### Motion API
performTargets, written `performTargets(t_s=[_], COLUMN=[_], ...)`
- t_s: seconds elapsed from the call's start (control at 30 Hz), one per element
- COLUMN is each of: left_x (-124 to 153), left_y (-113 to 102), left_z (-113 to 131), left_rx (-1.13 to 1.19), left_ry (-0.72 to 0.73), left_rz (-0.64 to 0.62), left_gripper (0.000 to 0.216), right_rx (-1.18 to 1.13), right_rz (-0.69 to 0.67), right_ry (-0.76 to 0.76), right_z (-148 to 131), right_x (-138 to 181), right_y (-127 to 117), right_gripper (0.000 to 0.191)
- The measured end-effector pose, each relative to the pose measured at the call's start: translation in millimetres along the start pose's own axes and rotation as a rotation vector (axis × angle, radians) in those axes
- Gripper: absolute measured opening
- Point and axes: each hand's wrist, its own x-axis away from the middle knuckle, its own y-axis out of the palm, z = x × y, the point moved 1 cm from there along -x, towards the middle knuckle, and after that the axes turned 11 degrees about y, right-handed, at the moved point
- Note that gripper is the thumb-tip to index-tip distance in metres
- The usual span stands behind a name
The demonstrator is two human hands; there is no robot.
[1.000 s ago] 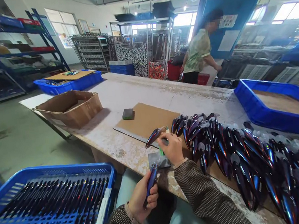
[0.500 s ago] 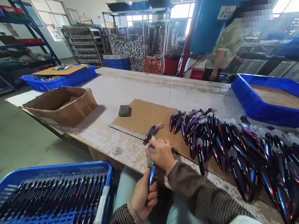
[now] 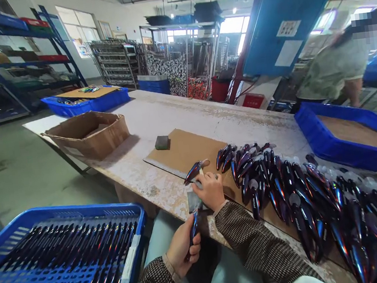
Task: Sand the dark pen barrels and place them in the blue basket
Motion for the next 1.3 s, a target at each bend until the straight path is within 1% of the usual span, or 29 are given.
performTargets(t_s=[0.1,0.2,0.23,0.3,0.37,0.43,0.5,0.53,0.63,0.67,0.7,0.77,0.87,0.9,0.97,1.0,1.07,1.13,1.17,1.2,1.23,1.3], left_x=[0.9,2.9,4.0,6.6,9.0,10.3,9.8,8.9,6.5,6.6,7.4,10.7,14.5,13.9,9.7,6.6,1.1,-0.7,0.1,1.9,4.1,7.9], left_y=[0.6,5.2,7.5,12.0,14.1,13.0,9.9,8.3,7.5,9.0,11.2,15.9,17.4,15.7,10.3,7.6,4.1,3.9,4.6,5.0,5.0,2.6], left_z=[2.1,1.4,0.5,-1.1,-0.7,2.1,5.9,7.1,4.2,0.9,-3.1,-11.0,-15.8,-15.1,-12.1,-10.7,-8.9,-8.8,-9.2,-9.5,-9.6,-8.6], left_rx=[-0.01,0.086,0.119,0.155,0.148,0.129,0.131,0.134,0.066,0.011,-0.05,-0.154,-0.219,-0.217,-0.2,-0.193,-0.202,-0.221,-0.231,-0.236,-0.234,-0.213], left_ry=[0.024,-0.054,-0.075,-0.098,-0.108,-0.123,-0.108,-0.095,-0.07,-0.068,-0.059,0.005,0.143,0.171,0.182,0.174,0.19,0.269,0.311,0.345,0.367,0.39], left_rz=[-0.017,-0.055,-0.082,-0.145,-0.205,-0.268,-0.296,-0.289,-0.195,-0.166,-0.147,-0.148,-0.177,-0.173,-0.143,-0.128,-0.108,-0.097,-0.102,-0.106,-0.117,-0.135], left_gripper=[0.055,0.059,0.061,0.066,0.069,0.072,0.072,0.071,0.071,0.071,0.071,0.069,0.069,0.069,0.072,0.072,0.072,0.071,0.069,0.068,0.067,0.066], right_rx=[-0.04,-0.104,-0.122,-0.157,-0.186,-0.222,-0.296,-0.341,-0.441,-0.461,-0.486,-0.561,-0.669,-0.694,-0.727,-0.738,-0.707,-0.575,-0.522,-0.502,-0.518,-0.614], right_rz=[0.002,0.024,0.047,0.101,0.157,0.235,0.299,0.301,0.19,0.162,0.151,0.083,-0.098,-0.117,-0.082,-0.063,-0.074,-0.114,-0.132,-0.154,-0.189,-0.294], right_ry=[-0.073,-0.083,-0.065,-0.017,0.037,0.108,0.145,0.129,-0.018,-0.047,-0.043,0.036,0.166,0.192,0.196,0.163,0.012,-0.167,-0.207,-0.2,-0.155,-0.015], right_z=[-11.2,-19.4,-19.3,-14.0,-4.1,4.4,5.3,2.4,-11.9,-14.8,-15.2,-6.8,18.3,24.7,27.2,22.6,5.7,-10.2,-13.4,-12.0,-6.3,12.4], right_x=[20.0,36.7,36.2,25.1,8.0,-2.0,3.6,11.8,38.7,41.9,40.0,22.1,-13.2,-19.0,-15.8,-7.6,14.2,30.0,32.0,29.9,24.4,9.8], right_y=[-6.1,-12.0,-13.6,-16.9,-21.4,-27.9,-34.1,-36.1,-36.1,-34.6,-33.0,-30.2,-35.1,-40.4,-54.4,-61.3,-71.4,-74.8,-74.0,-72.2,-69.8,-65.8], right_gripper=[0.011,0.009,0.009,0.011,0.014,0.019,0.023,0.023,0.02,0.019,0.019,0.023,0.03,0.031,0.028,0.024,0.016,0.009,0.008,0.008,0.009,0.016])
